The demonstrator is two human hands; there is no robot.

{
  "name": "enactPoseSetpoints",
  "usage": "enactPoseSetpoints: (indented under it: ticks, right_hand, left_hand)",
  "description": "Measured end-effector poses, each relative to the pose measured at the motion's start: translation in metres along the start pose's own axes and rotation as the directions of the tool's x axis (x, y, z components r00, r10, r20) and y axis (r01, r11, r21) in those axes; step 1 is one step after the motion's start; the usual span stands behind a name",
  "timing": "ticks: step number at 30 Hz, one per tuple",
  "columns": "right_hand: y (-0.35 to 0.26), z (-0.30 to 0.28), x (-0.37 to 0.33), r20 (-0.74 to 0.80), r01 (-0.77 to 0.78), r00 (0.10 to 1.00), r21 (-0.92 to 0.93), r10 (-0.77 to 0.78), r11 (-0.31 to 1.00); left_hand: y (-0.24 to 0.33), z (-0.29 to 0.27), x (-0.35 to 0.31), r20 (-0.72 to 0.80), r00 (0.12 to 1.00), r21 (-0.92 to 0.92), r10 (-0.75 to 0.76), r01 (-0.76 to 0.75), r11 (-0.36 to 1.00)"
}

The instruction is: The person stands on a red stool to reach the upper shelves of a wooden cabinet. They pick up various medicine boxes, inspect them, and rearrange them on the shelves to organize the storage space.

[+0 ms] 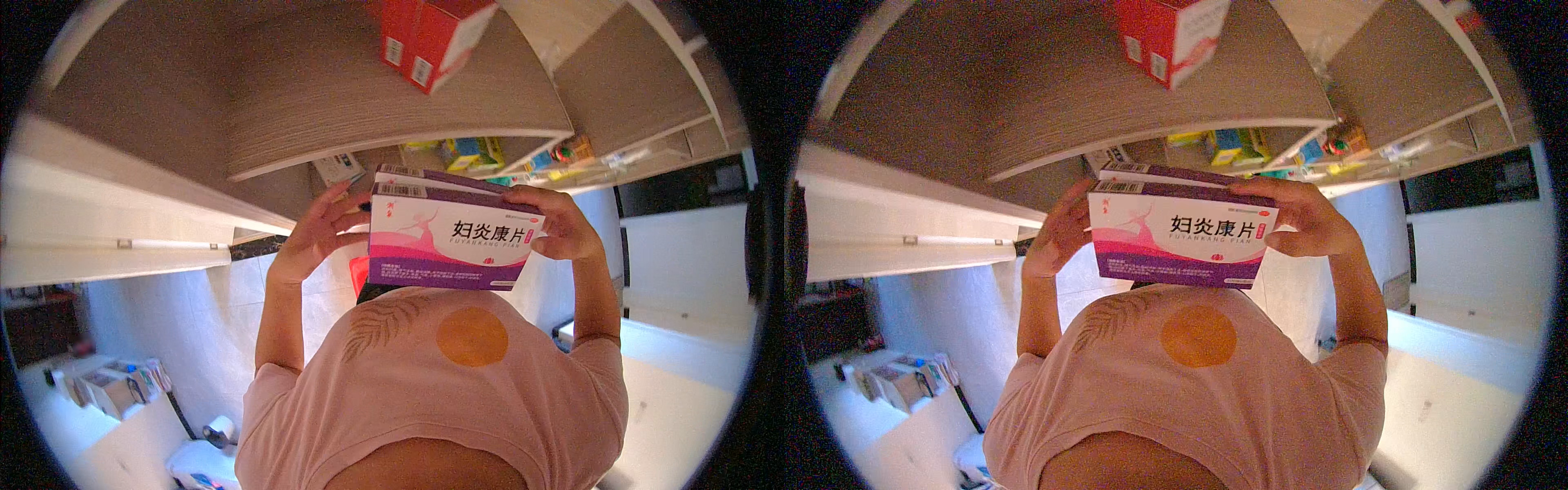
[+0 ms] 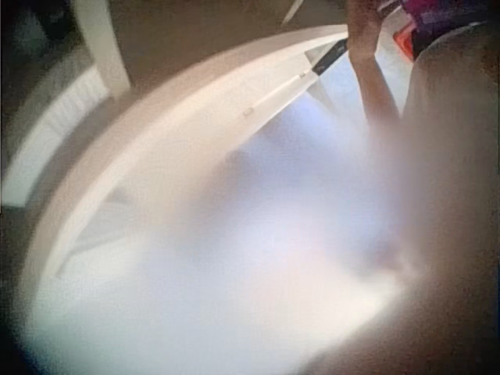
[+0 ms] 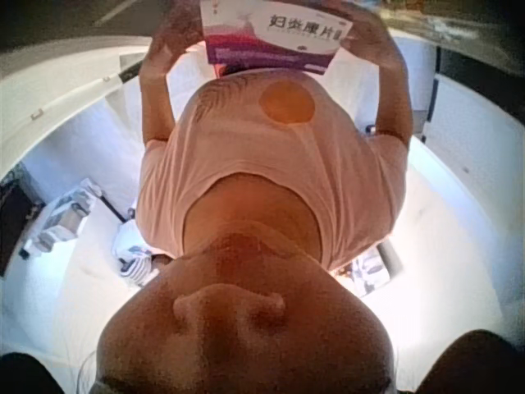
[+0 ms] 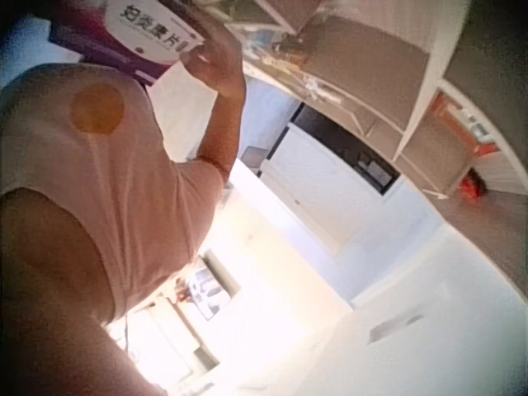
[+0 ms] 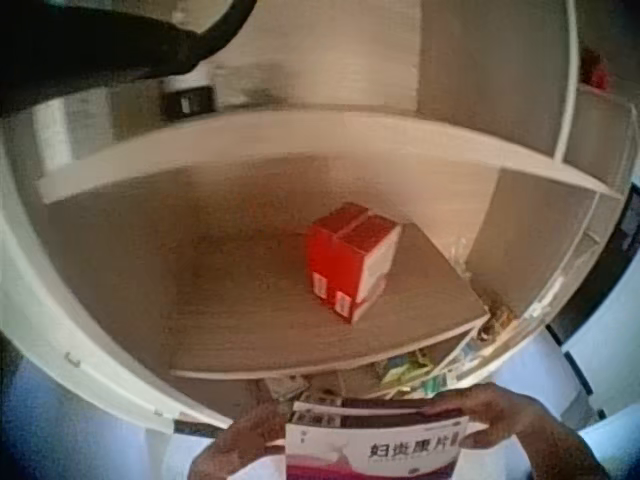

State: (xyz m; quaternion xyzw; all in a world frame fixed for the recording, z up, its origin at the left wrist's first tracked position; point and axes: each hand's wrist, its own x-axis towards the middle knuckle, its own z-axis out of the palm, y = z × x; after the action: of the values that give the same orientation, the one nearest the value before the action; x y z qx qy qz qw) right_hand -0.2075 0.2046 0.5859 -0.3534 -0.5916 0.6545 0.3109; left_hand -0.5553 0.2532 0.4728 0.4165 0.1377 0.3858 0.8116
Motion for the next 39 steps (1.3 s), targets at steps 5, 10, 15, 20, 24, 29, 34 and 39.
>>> enactPoseSetpoints:
  ticks: [5,10,15,20,24,29,34,39]
  right_hand:
    - [-0.026,0.011,0.046,0.219,0.141,0.971,-0.179,-0.100,0.974]
    - [-0.034,0.042,0.092,0.175,0.218,0.969,-0.258,-0.176,0.941]
    - [-0.031,0.055,0.126,-0.140,0.314,0.883,-0.532,-0.447,0.787]
    - [-0.027,0.063,0.141,-0.097,0.226,0.948,-0.469,-0.304,0.854]
    - [-0.002,0.064,0.171,-0.127,0.204,0.951,-0.426,-0.281,0.881]
    - [0.000,0.079,0.200,-0.093,0.274,0.908,-0.608,-0.409,0.746]
    - [0.012,0.084,0.220,-0.054,0.371,0.851,-0.641,-0.522,0.672]
    - [0.022,0.082,0.246,-0.074,0.448,0.706,-0.724,-0.705,0.525]
  left_hand:
    - [0.063,0.056,-0.017,0.011,0.965,0.384,0.260,-0.244,0.891]
    - [0.085,0.067,-0.041,-0.286,0.878,0.471,0.384,-0.220,0.854]
    - [0.099,0.073,-0.023,-0.367,0.596,0.737,0.714,-0.283,0.614]
    - [0.091,0.039,0.023,-0.211,0.419,0.941,0.883,-0.157,0.299]
    - [0.089,0.025,0.048,-0.159,0.404,0.986,0.901,0.027,0.162]
    - [0.089,0.025,0.048,-0.102,0.492,0.987,0.865,0.160,0.025]
    - [0.089,0.031,0.041,-0.049,0.534,0.969,0.844,0.229,-0.089]
    - [0.090,0.021,0.064,-0.023,0.510,0.952,0.860,0.275,-0.137]
